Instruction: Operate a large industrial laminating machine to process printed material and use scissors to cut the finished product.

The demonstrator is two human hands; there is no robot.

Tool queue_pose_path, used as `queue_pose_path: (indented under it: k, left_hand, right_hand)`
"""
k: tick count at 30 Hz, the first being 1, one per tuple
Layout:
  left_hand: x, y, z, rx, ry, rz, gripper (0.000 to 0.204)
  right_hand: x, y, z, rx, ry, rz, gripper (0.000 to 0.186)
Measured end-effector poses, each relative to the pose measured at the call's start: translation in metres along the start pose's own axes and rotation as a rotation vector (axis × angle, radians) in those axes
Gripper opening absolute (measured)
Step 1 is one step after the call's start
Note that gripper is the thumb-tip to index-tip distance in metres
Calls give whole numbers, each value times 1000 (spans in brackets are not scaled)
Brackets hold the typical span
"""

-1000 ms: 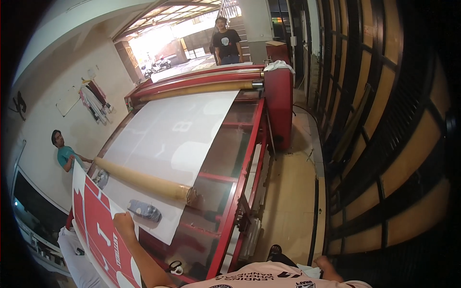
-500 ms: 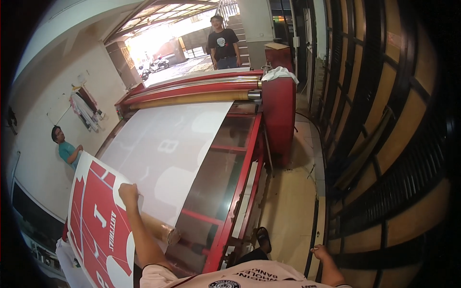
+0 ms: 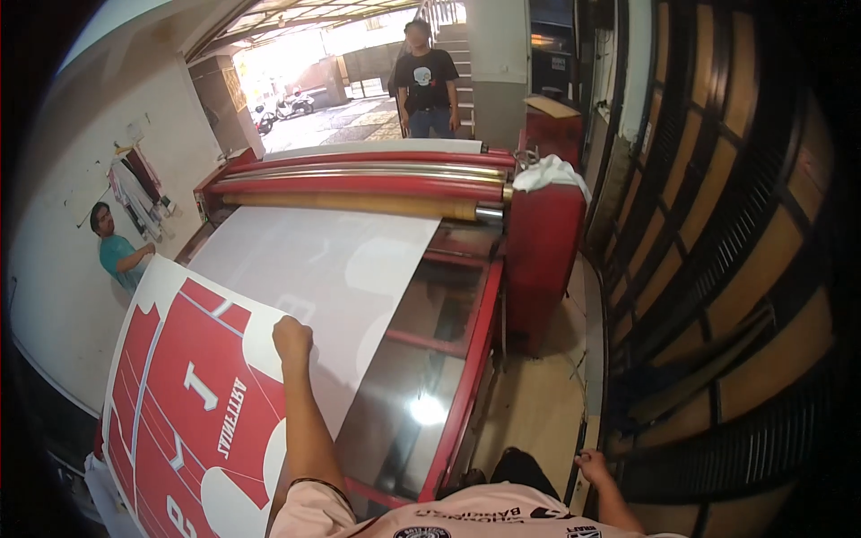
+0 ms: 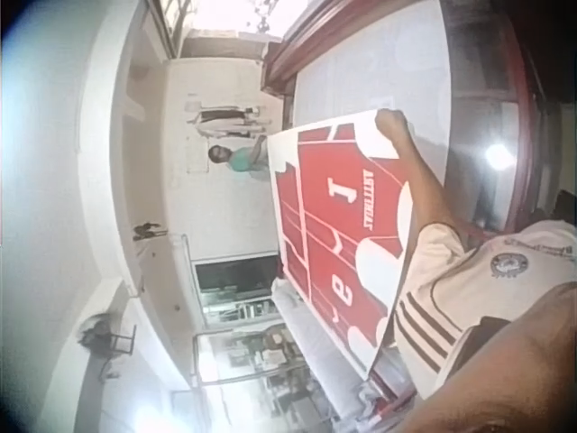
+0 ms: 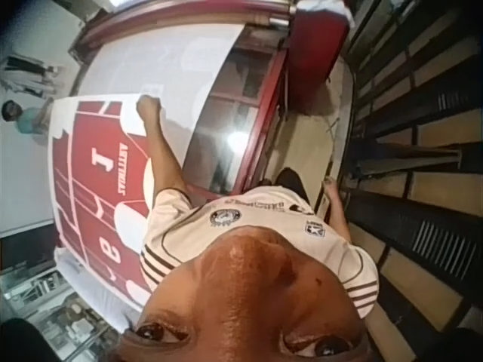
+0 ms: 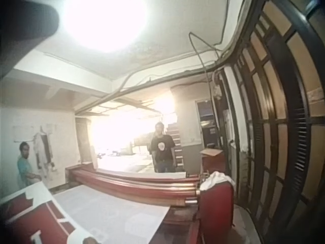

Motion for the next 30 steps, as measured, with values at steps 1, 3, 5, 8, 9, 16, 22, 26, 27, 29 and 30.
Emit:
queue_pose_path:
  k: [1,3,5,8,9,16,22,26,27,29,30]
  left_hand:
    - [13,-9,-7,-19,16,9,13]
    - [34,-26,-22,-25,13,38,13]
    - [55,-46,-34,-51,22,70,14]
    - [85,-72,-53,-89,57,77,15]
    - [97,-79,-59,-79,47,68,15]
    - [180,-149,-103,-162,34,-32,14]
    - [217,-212,-112,-162,-3,-17,15]
    - [214,-234,-100,-265,52,52,29]
    - [212,-231,-92,-297,65,252,35]
    - [212,-210,-58,-53,-86,511,34]
    - [203,-192,-36,-4,-101,611,35]
  right_hand:
    - [-48,-3,-24,40,16,-151,40]
    - [-146,-12,-56,-8,253,-186,41]
    - [-245,-33,-82,-147,346,-305,41]
    - [-391,-89,-100,-515,446,-448,55]
    - [-433,-106,-99,-650,473,-398,64]
    - [-657,-204,-64,-766,669,-476,77]
    - [-702,-233,-105,-609,383,-546,39]
    - [-704,-231,-137,-506,313,-589,35]
    - [-703,-232,-139,-547,208,-750,31]
    - [-701,-236,-146,-560,156,-774,28]
    - [-698,-240,-149,-556,145,-725,26]
Point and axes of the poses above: each hand's wrist, its own z-axis away from the middle knuckle, its own y-axis out of the back of the hand, x = y × z, the point moved 3 cm from there along -z, towards the middle knuckle, and after that the axes turned 12 degrees about x, right-handed, at the moved point
